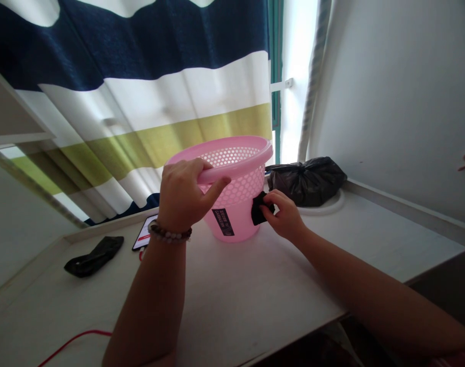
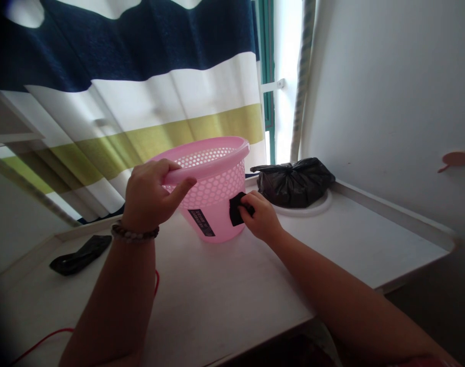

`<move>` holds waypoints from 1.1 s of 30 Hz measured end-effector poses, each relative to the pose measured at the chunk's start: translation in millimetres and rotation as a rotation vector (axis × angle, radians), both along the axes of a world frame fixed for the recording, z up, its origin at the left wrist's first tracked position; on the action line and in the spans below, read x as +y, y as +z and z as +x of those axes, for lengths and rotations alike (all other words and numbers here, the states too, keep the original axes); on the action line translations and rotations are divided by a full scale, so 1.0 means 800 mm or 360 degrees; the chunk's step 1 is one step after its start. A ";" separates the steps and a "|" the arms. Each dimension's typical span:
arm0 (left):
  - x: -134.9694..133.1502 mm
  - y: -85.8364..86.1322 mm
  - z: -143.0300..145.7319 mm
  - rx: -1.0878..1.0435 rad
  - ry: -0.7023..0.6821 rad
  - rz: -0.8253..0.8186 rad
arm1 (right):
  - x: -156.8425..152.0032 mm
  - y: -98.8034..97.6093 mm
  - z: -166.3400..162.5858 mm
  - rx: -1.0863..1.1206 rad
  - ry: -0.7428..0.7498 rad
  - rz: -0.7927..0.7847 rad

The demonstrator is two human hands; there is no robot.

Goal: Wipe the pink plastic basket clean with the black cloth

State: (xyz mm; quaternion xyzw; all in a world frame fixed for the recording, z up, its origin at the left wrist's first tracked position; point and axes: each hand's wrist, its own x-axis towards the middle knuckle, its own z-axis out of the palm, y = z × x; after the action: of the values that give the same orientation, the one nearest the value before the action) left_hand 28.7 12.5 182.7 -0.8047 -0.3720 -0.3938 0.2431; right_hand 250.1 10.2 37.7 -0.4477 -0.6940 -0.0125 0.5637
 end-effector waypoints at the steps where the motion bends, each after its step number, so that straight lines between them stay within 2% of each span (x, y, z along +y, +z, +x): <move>1: 0.000 0.000 0.000 0.0000 0.0001 -0.0003 | -0.001 0.000 -0.001 0.0007 0.0009 0.0011; 15: 0.001 0.000 -0.002 0.0005 -0.0031 0.0014 | -0.001 -0.005 -0.004 0.0001 0.0019 0.0027; 33: 0.002 -0.002 -0.001 -0.0018 -0.0046 0.0022 | -0.002 -0.002 -0.005 0.0047 0.0097 -0.0019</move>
State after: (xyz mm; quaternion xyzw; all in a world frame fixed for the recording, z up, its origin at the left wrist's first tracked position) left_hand 28.1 14.3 181.4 -0.8060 -0.3590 -0.4042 0.2409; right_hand 246.2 9.0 36.4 -0.4299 -0.6992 0.0156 0.5711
